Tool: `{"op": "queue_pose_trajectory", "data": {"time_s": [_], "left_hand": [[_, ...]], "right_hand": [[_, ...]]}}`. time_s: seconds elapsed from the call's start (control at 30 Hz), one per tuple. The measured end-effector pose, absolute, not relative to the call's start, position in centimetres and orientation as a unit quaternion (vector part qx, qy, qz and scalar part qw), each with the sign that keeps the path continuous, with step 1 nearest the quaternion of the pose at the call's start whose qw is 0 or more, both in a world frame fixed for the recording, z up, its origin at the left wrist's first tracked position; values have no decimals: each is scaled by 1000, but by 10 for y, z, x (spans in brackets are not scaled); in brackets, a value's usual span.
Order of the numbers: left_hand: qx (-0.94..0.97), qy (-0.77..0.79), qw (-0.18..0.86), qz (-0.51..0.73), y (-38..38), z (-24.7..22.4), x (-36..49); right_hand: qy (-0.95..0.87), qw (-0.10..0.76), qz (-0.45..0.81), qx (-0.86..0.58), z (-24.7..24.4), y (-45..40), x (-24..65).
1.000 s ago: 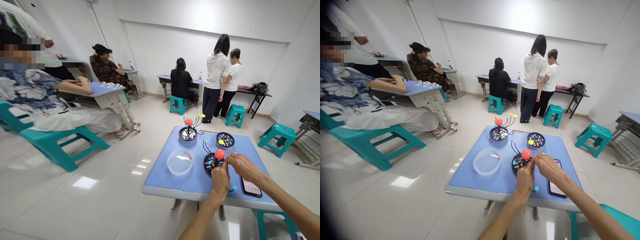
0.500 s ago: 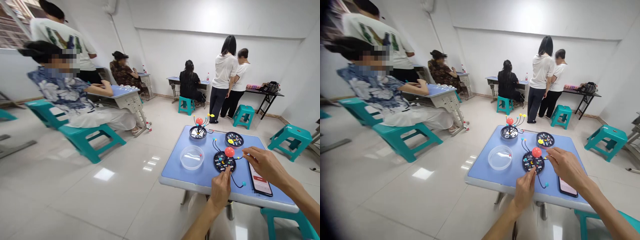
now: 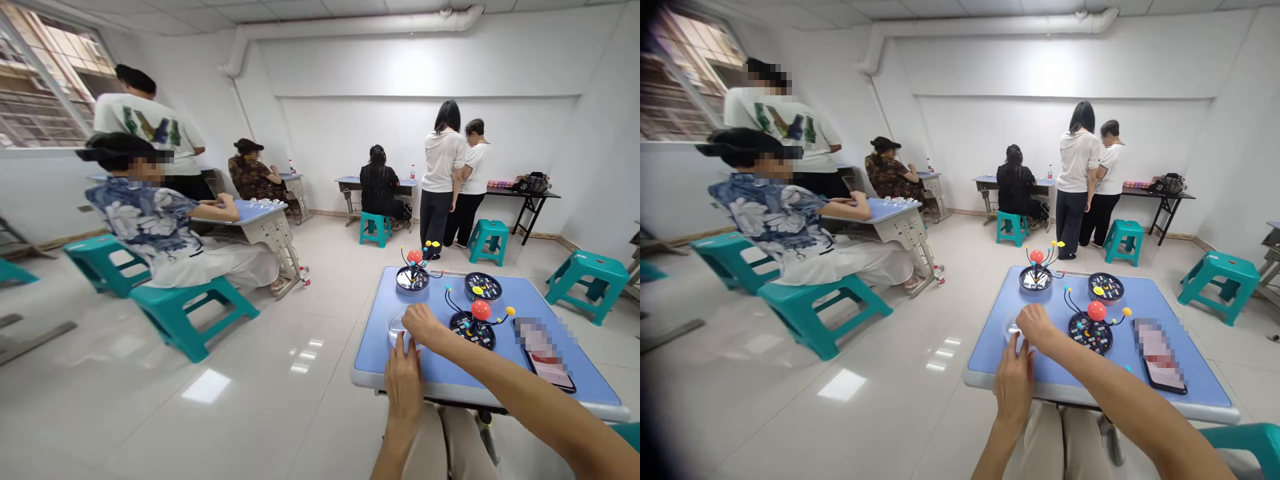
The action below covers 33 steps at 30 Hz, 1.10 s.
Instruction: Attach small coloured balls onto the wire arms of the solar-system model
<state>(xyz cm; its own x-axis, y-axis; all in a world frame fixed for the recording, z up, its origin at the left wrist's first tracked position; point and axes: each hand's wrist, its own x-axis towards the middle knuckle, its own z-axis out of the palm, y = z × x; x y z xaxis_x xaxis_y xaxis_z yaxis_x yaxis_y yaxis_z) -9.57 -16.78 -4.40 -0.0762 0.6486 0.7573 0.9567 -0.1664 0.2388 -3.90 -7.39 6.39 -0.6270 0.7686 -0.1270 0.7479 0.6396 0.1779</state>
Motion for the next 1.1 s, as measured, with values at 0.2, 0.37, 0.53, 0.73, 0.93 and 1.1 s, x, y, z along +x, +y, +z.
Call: {"op": "queue_pose_trajectory", "data": {"time_s": [0.2, 0.37, 0.53, 0.73, 0.93, 1.1], "left_hand": [[-656, -619, 207, -380, -167, -49, -99], [-659, -610, 205, -389, -166, -50, -101], [-661, -610, 209, -384, -165, -48, -102], [-663, -618, 187, -379, -163, -48, -101], [-621, -584, 126, -507, -182, -31, -103], [-559, -520, 30, -645, -222, 18, -95]], "right_hand": [[861, 241, 23, 448, 40, -59, -59], [847, 254, 21, 467, 34, -55, -52], [842, 235, -3, 486, 31, -54, -48], [861, 145, -64, 484, 53, -59, -44], [877, -35, -196, 437, 95, -96, -10], [571, -316, -690, 314, 99, -155, 32]]}}
